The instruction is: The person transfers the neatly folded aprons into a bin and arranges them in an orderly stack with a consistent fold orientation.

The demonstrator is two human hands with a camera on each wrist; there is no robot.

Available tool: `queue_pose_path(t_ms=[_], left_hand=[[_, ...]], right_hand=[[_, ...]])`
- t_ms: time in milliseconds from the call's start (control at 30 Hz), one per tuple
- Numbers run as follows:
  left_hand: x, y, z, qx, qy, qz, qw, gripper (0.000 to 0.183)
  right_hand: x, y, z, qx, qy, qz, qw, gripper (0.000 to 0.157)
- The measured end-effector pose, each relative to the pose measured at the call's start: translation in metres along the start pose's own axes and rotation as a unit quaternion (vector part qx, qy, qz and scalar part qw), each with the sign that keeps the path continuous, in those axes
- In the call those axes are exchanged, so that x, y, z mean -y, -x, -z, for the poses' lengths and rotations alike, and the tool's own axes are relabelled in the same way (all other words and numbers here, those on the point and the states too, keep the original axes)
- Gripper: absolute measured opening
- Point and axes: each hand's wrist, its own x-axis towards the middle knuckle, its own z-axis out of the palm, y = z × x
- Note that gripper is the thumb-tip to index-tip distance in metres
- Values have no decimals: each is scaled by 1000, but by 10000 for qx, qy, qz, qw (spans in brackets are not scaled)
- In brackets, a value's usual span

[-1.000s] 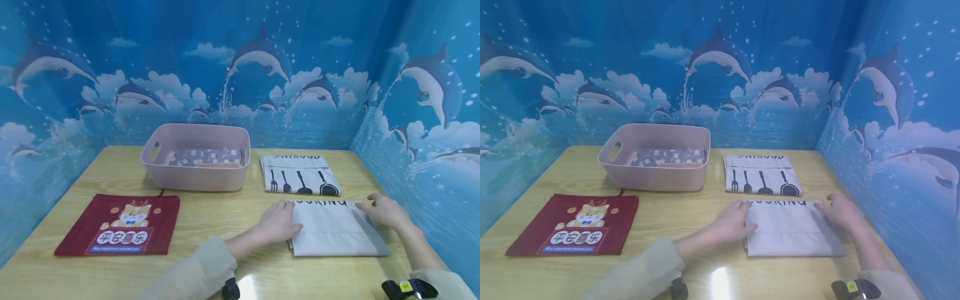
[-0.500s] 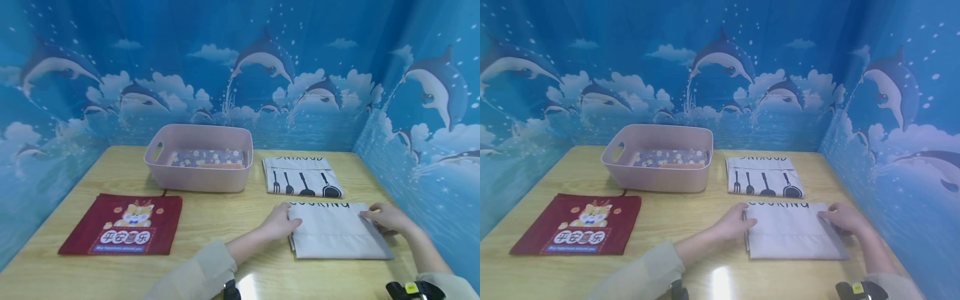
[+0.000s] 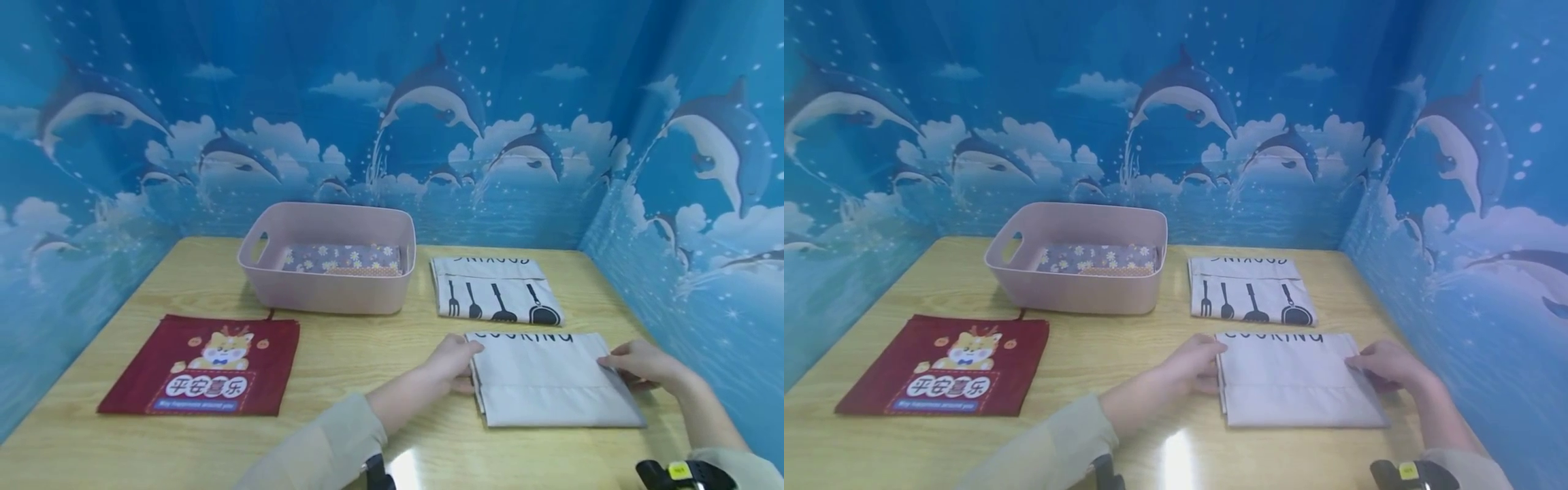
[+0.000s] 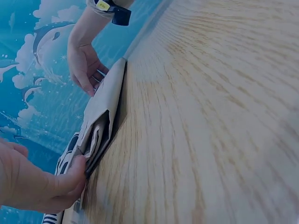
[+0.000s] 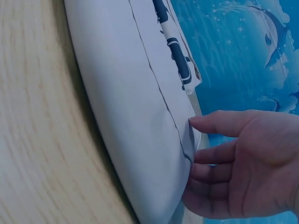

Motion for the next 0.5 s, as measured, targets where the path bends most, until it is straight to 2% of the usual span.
queue_pose_path(t_ms=[100,200,367,500], left_hand=[[1,0,1,45,285,151,9995,56],[2,0,0,47,287,163,9994,50],[3,0,-3,-53,81,40,9999,43],[4,1,-4,-96,-54,-37,9999,40]], right_hand=[[-1,0,-1,80,24,0,10000,44],[-1,0,-3,72,102,-48,9999,54],[1,0,-4,35,166,-81,9998,53],[2,2,-5,71,45,-92,9999,45]])
